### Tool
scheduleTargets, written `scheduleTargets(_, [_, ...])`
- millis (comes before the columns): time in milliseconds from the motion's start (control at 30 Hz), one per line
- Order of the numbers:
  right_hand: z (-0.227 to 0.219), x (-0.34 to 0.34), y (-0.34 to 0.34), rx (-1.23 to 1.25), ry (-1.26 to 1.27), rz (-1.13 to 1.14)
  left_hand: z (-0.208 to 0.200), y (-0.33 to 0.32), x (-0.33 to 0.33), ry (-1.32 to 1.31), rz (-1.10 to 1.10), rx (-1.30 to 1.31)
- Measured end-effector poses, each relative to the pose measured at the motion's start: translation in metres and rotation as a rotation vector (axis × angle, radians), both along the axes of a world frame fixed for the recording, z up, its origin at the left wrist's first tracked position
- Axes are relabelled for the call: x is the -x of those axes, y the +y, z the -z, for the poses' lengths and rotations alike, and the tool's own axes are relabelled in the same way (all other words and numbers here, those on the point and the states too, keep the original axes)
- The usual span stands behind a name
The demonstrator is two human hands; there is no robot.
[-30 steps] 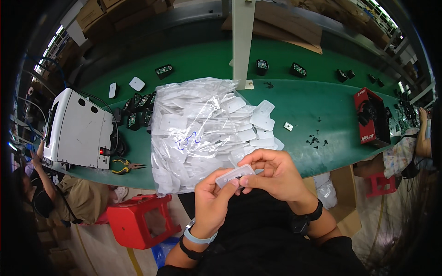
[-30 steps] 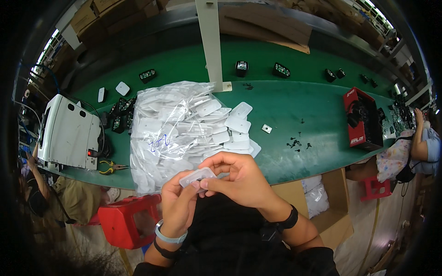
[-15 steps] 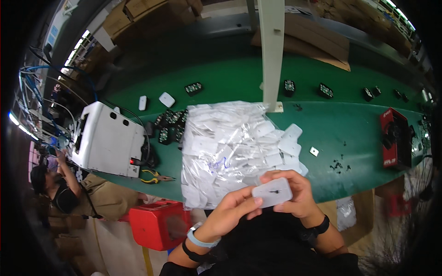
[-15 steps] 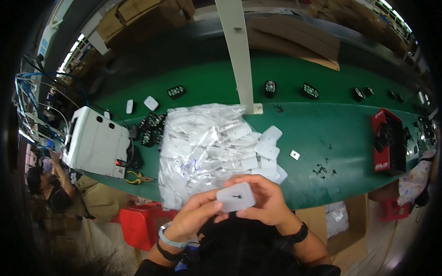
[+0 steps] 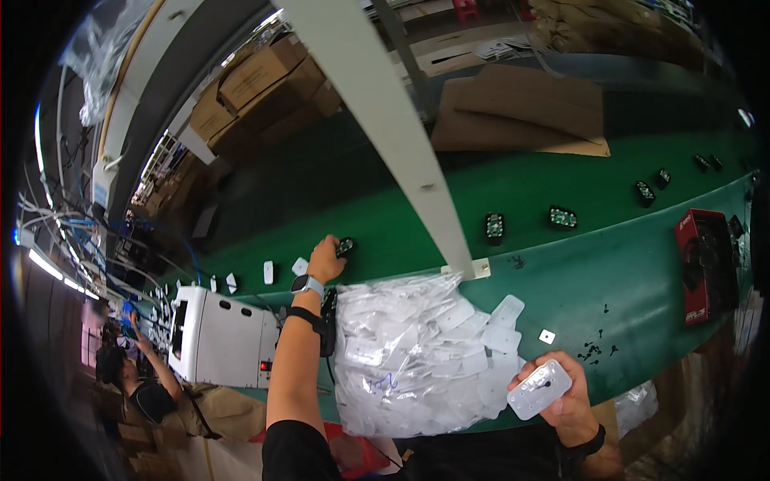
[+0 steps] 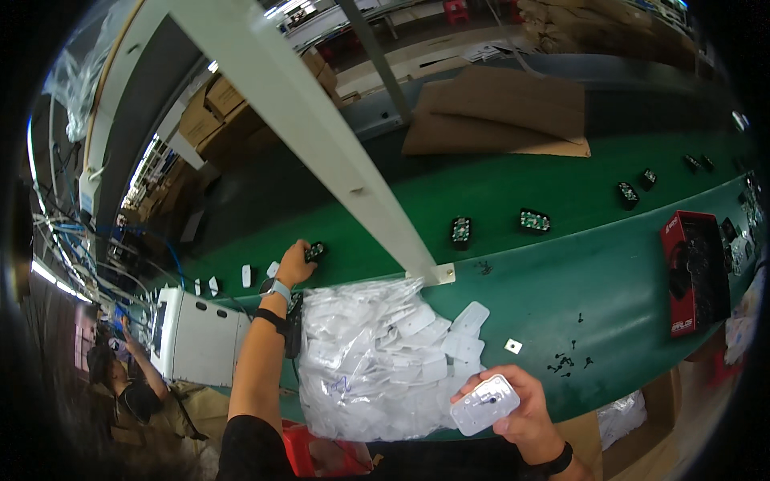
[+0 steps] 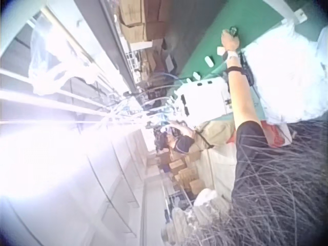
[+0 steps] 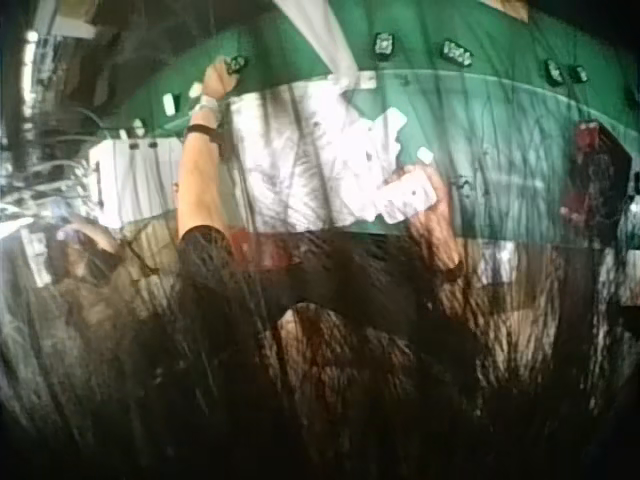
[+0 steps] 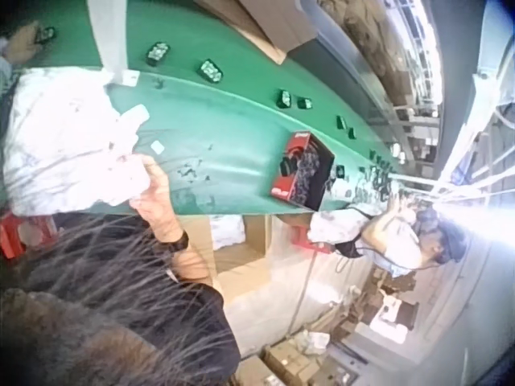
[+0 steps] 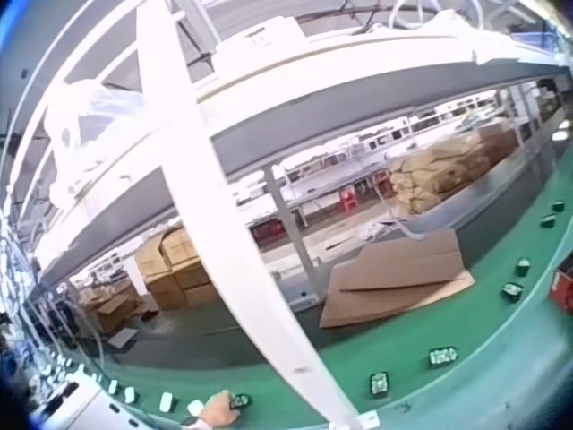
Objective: Assembling electronic components into plastic housings and preparing them for packaging.
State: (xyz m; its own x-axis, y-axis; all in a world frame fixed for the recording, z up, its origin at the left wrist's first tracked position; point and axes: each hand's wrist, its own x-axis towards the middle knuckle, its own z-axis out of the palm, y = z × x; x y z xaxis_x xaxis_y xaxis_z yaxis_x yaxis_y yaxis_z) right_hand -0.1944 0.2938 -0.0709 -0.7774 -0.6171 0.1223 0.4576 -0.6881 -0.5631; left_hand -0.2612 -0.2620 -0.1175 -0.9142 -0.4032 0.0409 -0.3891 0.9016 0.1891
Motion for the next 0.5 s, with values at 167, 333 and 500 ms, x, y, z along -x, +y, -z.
scheduleTargets(167, [0.005,0.003,0.004,0.014,-0.063,0.046,-0.042,0.030,-0.010,0.314,0.028,-0.359])
scheduleTargets(333, [-0.007,0.000,-0.014,-0.050,-0.001,-0.024,-0.149,0.131,-0.093,0.596,0.116,-1.099])
scheduleTargets(500, [-0.013,-0.018,-0.050,-0.072,0.135,-0.171,-0.169,0.232,-0.199,0.532,0.150,-1.405])
